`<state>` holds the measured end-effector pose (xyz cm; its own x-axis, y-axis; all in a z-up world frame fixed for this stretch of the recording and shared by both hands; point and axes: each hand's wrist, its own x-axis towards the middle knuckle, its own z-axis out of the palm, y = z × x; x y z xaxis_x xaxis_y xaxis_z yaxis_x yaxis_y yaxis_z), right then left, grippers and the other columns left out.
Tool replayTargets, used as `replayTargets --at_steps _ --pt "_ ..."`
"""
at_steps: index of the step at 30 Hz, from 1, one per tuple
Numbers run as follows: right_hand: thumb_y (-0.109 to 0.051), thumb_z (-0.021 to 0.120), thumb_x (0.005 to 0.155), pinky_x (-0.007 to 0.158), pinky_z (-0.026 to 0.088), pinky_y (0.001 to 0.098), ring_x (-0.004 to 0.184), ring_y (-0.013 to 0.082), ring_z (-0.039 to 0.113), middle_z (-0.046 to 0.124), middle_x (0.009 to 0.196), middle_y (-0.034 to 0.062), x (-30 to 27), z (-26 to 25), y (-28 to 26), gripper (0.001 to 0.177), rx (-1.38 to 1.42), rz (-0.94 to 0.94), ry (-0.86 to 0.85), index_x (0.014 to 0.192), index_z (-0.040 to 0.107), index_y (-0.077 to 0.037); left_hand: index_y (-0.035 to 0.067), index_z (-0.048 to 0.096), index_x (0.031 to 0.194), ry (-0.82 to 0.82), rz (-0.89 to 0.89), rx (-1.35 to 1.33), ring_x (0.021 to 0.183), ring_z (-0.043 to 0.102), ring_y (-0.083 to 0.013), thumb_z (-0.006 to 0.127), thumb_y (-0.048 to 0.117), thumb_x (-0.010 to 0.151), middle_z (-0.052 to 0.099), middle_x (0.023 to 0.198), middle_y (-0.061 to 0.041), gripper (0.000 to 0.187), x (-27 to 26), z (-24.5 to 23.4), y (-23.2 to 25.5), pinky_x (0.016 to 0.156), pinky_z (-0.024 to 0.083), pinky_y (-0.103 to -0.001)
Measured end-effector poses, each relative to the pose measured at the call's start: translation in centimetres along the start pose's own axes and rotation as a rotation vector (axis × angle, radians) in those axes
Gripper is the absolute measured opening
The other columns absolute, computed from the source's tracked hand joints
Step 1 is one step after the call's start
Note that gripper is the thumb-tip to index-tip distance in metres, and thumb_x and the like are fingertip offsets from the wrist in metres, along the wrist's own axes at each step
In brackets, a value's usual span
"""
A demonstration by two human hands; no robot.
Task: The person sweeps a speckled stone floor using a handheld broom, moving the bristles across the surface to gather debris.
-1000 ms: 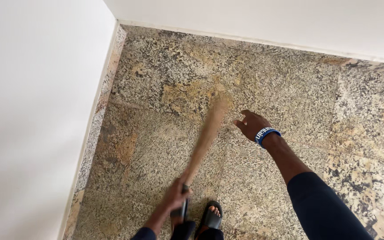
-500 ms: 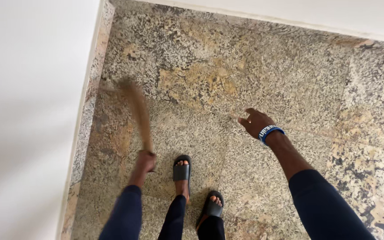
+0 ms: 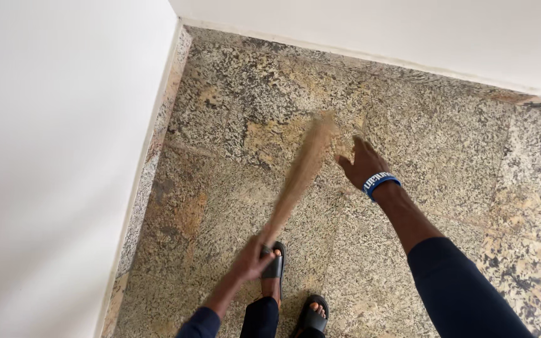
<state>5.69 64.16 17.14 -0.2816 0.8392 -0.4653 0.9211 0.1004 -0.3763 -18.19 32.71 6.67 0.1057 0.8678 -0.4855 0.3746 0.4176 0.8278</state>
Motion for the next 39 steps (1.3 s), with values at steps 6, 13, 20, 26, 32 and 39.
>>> replayTargets --at_steps 6,13,20,26,32,39 --pt "-0.036 0.074 0.094 0.106 0.046 0.054 0.127 0.0414 0.055 0.051 0.142 0.0295 2.5 -2.9 -1.8 0.084 -0.02 -0.06 0.324 0.155 0.03 0.003 0.008 0.014 0.163 0.372 -0.502 0.023 0.047 0.059 -0.0197 0.061 0.021 0.097 0.069 0.078 -0.018 0.082 3.0 -12.2 -6.6 0.035 0.051 -0.035" --pt "-0.037 0.075 0.095 0.108 0.043 0.0547 0.127 0.0428 0.053 0.053 0.138 0.0298 3.3 -2.6 0.4 0.086 -0.098 -0.04 0.349 0.155 0.03 0.006 -0.006 0.046 0.139 0.444 -0.663 0.221 0.061 0.066 -0.0238 0.073 0.03 0.093 0.073 0.093 -0.022 0.064 7.9 -15.1 -15.3 0.042 0.054 -0.035" --pt "-0.039 0.073 0.094 0.109 0.042 0.0531 0.129 0.0401 0.052 0.049 0.143 0.0281 4.2 0.6 -1.9 0.088 -0.045 0.013 0.244 0.156 0.027 0.003 0.005 0.022 0.154 -0.069 -0.489 0.188 0.068 0.068 -0.0201 0.069 0.027 0.098 0.065 0.104 -0.02 0.076 8.2 -1.3 -7.6 0.054 0.062 -0.031" --pt "-0.036 0.073 0.092 0.11 0.041 0.0533 0.131 0.0422 0.051 0.05 0.143 0.0273 5.6 1.9 -3.8 0.087 -0.029 -0.111 0.251 0.156 0.028 0.002 0.03 0.012 0.166 -0.252 -0.049 0.398 0.085 0.063 -0.0232 0.073 0.027 0.096 0.058 0.114 -0.019 0.094 5.2 -0.9 -3.2 0.073 0.058 -0.039" --pt "-0.041 0.069 0.095 0.111 0.042 0.0538 0.13 0.0424 0.052 0.05 0.144 0.0261 5.4 0.6 -3.5 0.086 -0.036 -0.018 0.221 0.157 0.028 0.0 0.008 0.035 0.156 0.121 -0.257 0.068 0.049 0.057 -0.0156 0.063 0.021 0.1 0.068 0.076 -0.012 0.064 4.8 -11.3 -4.2 0.038 0.049 -0.032" --pt "-0.043 0.069 0.095 0.108 0.043 0.0544 0.132 0.0454 0.05 0.046 0.148 0.0282 4.8 1.1 -1.4 0.086 -0.029 0.003 0.215 0.156 0.028 0.001 0.004 0.02 0.158 0.415 -0.583 0.386 0.053 0.066 -0.0358 0.065 0.022 0.095 0.065 0.081 -0.019 0.079 12.6 -21.2 -12.2 0.045 0.054 -0.053"
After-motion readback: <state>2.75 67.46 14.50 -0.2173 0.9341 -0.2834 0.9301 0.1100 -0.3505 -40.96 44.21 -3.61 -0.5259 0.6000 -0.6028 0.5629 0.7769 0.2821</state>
